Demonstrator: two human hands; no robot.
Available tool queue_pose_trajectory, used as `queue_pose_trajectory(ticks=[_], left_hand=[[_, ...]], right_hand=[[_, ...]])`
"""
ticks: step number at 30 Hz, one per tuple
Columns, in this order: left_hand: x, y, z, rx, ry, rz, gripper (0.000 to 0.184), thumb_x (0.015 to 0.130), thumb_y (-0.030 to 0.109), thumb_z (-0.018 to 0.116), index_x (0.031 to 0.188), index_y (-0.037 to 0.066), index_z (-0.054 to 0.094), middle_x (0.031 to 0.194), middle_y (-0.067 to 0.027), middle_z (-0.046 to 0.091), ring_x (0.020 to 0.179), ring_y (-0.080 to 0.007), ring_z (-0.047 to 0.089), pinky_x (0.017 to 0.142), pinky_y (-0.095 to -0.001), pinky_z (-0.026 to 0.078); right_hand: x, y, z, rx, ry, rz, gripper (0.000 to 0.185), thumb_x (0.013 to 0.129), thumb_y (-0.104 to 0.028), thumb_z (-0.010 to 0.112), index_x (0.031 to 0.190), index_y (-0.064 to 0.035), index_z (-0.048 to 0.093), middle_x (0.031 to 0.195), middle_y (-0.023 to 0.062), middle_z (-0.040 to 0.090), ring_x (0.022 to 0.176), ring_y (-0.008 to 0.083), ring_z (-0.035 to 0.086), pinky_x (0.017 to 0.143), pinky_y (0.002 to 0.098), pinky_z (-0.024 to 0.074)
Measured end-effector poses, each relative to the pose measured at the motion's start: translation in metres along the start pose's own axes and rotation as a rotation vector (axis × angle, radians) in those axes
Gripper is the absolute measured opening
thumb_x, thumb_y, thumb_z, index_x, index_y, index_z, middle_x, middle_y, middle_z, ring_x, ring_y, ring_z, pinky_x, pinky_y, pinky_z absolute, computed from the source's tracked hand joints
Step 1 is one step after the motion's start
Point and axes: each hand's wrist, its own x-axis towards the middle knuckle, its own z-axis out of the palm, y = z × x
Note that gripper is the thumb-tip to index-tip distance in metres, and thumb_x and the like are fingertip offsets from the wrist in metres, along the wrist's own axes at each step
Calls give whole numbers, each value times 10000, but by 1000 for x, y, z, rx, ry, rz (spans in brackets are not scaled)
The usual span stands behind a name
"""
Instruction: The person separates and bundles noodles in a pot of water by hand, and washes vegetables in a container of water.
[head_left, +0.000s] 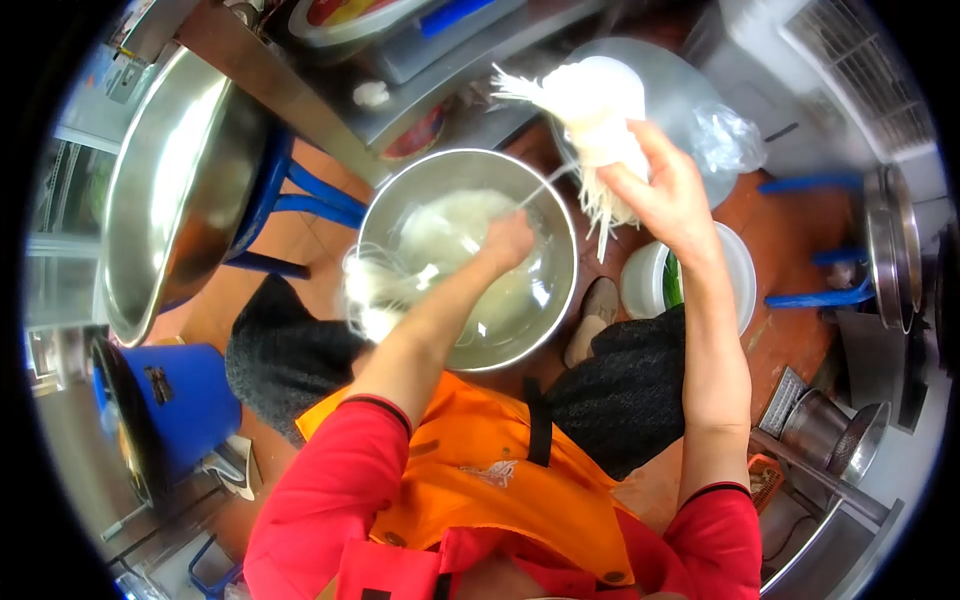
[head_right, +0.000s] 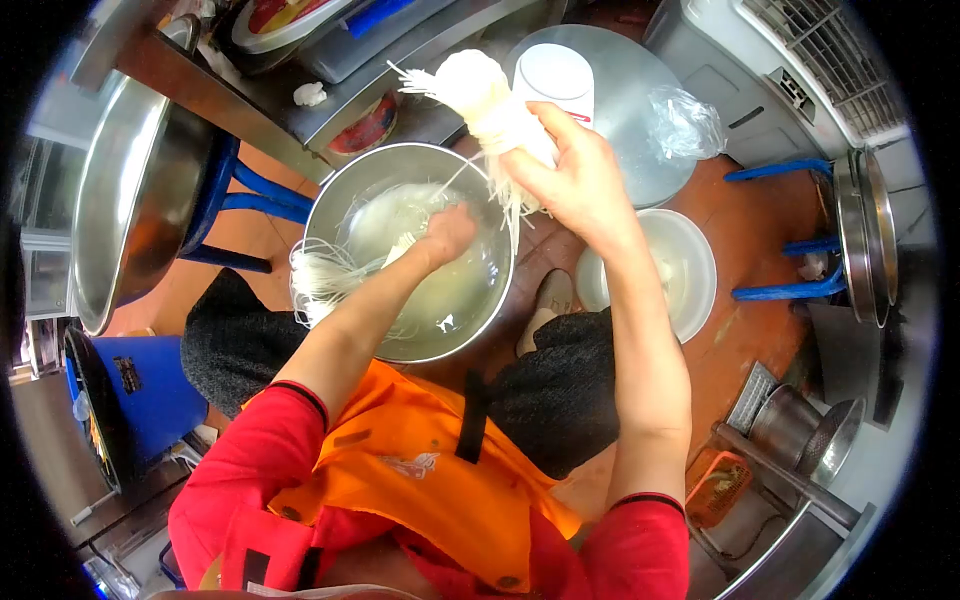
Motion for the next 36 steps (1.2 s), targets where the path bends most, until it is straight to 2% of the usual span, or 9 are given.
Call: queue_pose_trajectory(ticks=[4,10,13,19,22,25,31,34,36], left_hand=[[-11,-8,-35,186,-87,268,231,793,187,510,843,42,681,1046,-220,623,946,-375,601,800,-448,489],[-16,-16,-91,92,-288,156,209,828,169,499,862,83,685,950,-199,639,915,-350,610,762,-458,497],[-31,-36,-61,133,-80,357,216,833,166,492,874,64,677,944,-197,641,910,-356,613,765,-455,494],[-41,-13,-68,50,-61,87,230,832,162,482,886,25,658,1000,-192,632,918,-350,620,798,-440,487],[-21,-28,-85,164,-194,196,199,822,219,592,929,68,665,1053,-161,620,941,-325,598,843,-407,461],[-21,-30,-125,-46,-214,379,215,828,263,615,895,72,685,881,-128,655,784,-276,629,752,-382,482],[-54,-1,-209,-461,-419,76,230,877,269,624,930,47,658,778,-16,621,574,-65,498,565,-243,421],[-68,5,-226,-729,-470,65,226,895,253,608,957,38,639,782,-10,619,564,-55,472,557,-219,395],[-77,11,-232,-654,-459,137,236,900,257,602,972,34,631,787,-12,622,564,-61,468,559,-221,396]], right_hand=[[2,11,-2,32,-22,8,411,773,-201,665,1108,24,588,919,113,664,837,142,619,755,287,483],[2,-1,3,114,-63,71,419,785,-222,665,1117,19,583,936,87,665,834,128,610,753,280,479],[4,-2,9,69,-80,35,420,786,-225,663,1121,17,585,947,87,666,857,127,610,768,282,478],[7,1,15,29,-101,43,448,770,-225,655,1138,20,585,979,104,665,892,141,619,795,281,480],[8,3,16,41,-134,71,450,762,-220,654,1136,21,587,987,109,663,900,145,620,793,283,480],[8,4,17,20,-154,96,442,758,-205,648,1130,27,589,982,110,662,901,144,618,791,282,478],[4,23,24,220,-259,185,425,775,-185,646,1126,42,572,994,101,645,894,144,608,791,276,475],[3,17,33,432,-361,270,406,804,-160,642,1137,49,543,1005,86,625,893,125,596,780,251,476],[3,24,46,578,-415,310,397,812,-146,636,1140,54,537,999,82,624,889,115,593,770,238,477]])
